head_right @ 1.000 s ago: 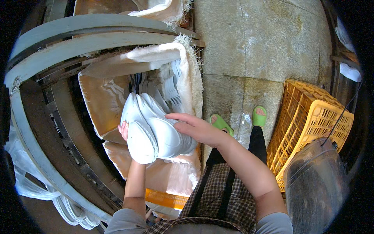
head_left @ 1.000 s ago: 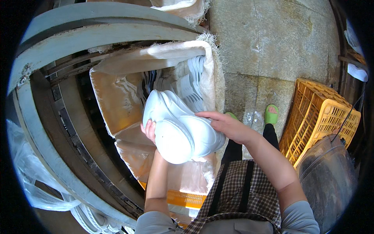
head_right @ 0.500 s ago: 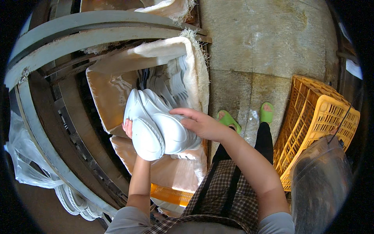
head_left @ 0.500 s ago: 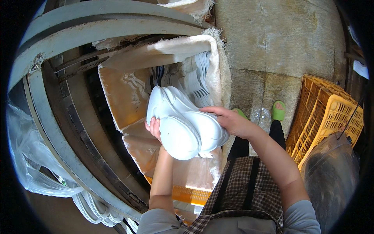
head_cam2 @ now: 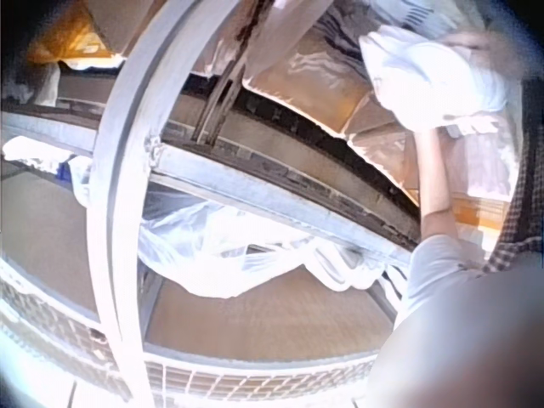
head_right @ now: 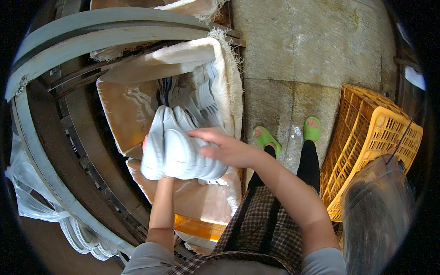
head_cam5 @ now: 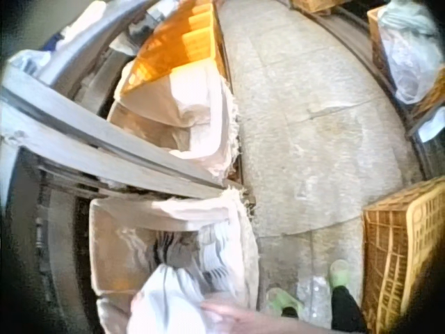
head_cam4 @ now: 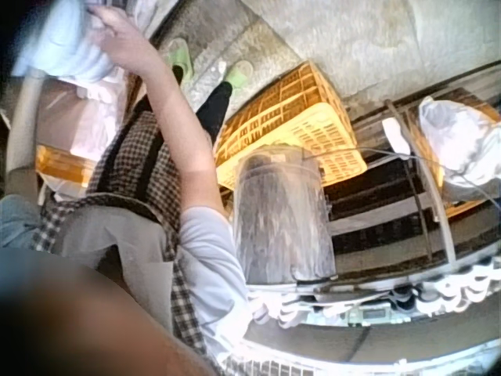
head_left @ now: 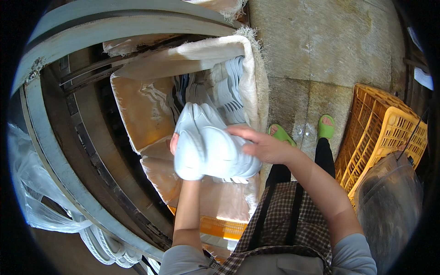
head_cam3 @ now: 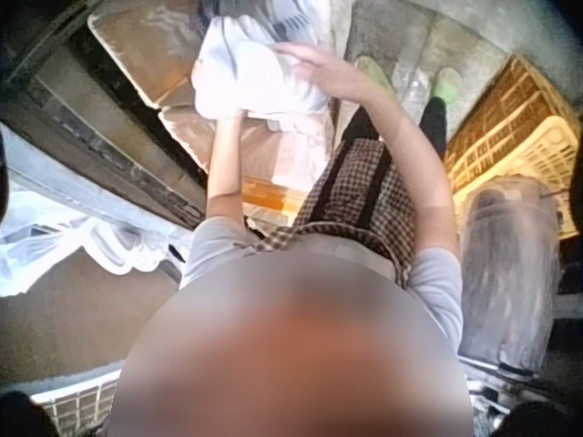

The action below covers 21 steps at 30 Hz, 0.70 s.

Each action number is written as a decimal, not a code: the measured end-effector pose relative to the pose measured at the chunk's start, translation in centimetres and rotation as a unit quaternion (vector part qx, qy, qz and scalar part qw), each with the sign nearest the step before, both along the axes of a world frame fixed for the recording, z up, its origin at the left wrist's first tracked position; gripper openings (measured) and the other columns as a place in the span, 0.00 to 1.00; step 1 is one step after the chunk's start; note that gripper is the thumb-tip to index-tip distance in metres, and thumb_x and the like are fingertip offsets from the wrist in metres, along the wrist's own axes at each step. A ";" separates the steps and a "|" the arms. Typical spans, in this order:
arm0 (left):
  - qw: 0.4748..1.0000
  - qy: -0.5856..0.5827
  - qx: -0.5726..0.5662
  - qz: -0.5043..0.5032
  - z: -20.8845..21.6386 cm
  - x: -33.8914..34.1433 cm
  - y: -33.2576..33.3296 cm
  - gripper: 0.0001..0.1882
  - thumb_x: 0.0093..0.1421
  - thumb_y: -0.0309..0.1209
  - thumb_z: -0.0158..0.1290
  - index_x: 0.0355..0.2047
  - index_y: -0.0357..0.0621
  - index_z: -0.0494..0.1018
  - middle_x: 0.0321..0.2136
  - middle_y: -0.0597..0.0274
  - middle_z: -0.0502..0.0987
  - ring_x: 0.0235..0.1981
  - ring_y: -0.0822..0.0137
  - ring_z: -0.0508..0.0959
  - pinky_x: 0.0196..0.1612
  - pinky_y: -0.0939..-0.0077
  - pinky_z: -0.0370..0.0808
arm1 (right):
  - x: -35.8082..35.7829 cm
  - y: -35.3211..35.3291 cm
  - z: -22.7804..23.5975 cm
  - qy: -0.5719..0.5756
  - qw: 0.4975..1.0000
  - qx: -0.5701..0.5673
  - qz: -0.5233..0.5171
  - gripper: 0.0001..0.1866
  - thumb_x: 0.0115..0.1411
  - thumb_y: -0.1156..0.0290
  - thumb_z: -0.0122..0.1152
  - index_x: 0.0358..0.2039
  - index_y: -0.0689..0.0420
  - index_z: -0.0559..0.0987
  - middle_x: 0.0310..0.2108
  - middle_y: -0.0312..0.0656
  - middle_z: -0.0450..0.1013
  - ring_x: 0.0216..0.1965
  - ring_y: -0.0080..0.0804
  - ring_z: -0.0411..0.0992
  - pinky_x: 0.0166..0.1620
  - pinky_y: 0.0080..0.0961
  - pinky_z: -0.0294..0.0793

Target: The person picks up pairs of slippers from a metal shelf, turns them over to inspect the soles, and places them into a large fabric bin. The person repeats this process with multiple pairs of different colored slippers, stacking them in the bin.

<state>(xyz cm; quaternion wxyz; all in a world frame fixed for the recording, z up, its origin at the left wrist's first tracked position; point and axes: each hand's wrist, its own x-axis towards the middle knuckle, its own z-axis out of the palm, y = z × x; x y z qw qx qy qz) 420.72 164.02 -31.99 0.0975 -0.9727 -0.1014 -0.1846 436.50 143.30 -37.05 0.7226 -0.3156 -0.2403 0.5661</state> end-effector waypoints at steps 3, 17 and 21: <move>1.000 0.002 0.027 -0.001 -0.3 -0.3 -0.3 0.25 0.59 0.37 0.53 0.52 0.36 0.62 0.49 0.55 0.67 0.51 0.56 0.68 0.56 0.57 0.65 | 0.5 0.1 1.3 -0.039 0.999 0.027 0.009 0.34 0.58 0.63 0.55 0.63 0.58 0.58 0.62 0.50 0.56 0.64 0.40 0.51 0.65 0.31 0.48; 0.998 0.010 -0.065 0.018 -1.5 -2.6 0.3 0.22 0.61 0.36 0.51 0.51 0.37 0.63 0.48 0.56 0.68 0.50 0.59 0.69 0.55 0.61 0.66 | 0.6 1.1 1.5 0.039 0.997 0.034 0.060 0.34 0.51 0.71 0.62 0.61 0.54 0.64 0.59 0.47 0.60 0.61 0.39 0.56 0.62 0.31 0.54; 0.992 0.014 -0.117 0.049 -1.9 -3.2 0.3 0.21 0.61 0.36 0.50 0.51 0.37 0.63 0.47 0.56 0.69 0.49 0.60 0.70 0.55 0.62 0.67 | 0.7 1.1 1.3 0.044 0.996 0.045 0.064 0.31 0.54 0.74 0.58 0.60 0.54 0.65 0.60 0.42 0.57 0.61 0.34 0.55 0.63 0.29 0.52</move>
